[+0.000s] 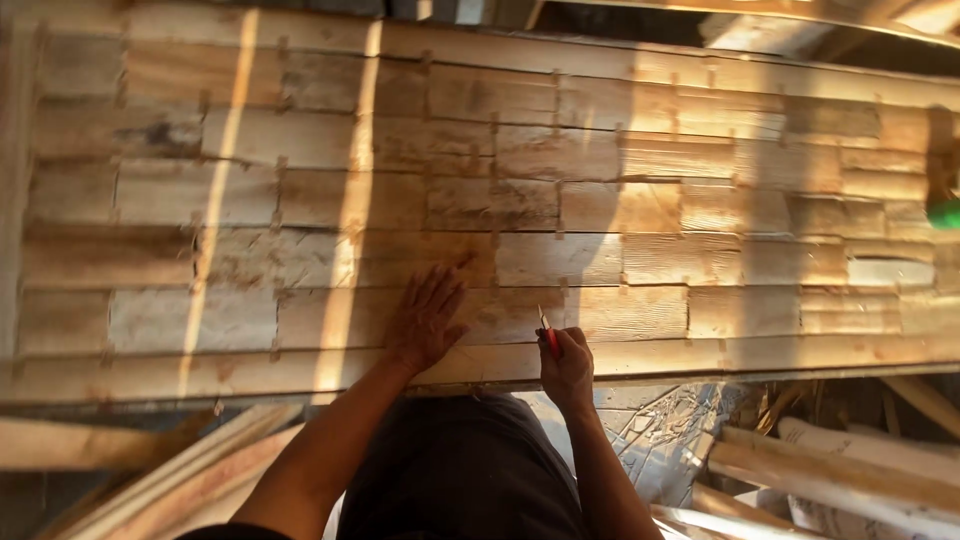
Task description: Fitting and trimming small wooden strips into a larger panel frame to create a textured surface.
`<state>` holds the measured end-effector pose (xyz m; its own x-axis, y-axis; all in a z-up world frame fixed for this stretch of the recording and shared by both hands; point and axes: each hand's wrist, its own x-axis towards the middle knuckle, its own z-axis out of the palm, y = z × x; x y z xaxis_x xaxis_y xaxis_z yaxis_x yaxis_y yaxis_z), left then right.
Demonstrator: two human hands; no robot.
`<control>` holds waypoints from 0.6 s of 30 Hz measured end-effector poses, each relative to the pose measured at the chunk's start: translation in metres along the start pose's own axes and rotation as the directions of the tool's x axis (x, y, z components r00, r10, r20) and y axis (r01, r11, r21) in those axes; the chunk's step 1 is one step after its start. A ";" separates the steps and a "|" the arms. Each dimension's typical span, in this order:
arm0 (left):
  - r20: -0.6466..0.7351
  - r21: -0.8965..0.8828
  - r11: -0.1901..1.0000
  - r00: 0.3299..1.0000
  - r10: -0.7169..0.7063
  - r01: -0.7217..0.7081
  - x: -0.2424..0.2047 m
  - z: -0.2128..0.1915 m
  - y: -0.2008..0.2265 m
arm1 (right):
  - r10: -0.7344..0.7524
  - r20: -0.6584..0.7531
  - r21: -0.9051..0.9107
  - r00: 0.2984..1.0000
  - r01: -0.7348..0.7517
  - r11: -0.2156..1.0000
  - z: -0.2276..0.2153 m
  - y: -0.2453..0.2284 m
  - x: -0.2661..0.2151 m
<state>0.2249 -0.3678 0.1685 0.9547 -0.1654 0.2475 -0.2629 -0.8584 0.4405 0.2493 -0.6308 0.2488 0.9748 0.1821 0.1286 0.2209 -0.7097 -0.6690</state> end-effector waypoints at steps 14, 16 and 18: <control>-0.171 0.067 0.975 0.965 -0.199 0.213 0.015 0.051 0.047 | 0.078 -0.499 -0.122 0.863 -0.159 0.980 -0.160 0.265 0.136; -0.300 0.022 0.956 0.915 -0.272 0.292 0.025 0.067 0.064 | -0.115 -0.528 -0.376 0.841 -0.111 0.920 -0.234 0.296 0.173; -0.296 -0.019 0.933 0.890 -0.347 0.358 0.040 0.087 0.085 | -0.242 -0.587 -0.446 0.773 -0.059 0.893 -0.294 0.371 0.209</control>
<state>0.2530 -0.4896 0.1405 0.8995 0.2948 0.3225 0.0941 -0.8515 0.5159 0.5443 -1.0559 0.2430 0.7176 -0.0867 0.6911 0.1538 -0.9480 -0.2787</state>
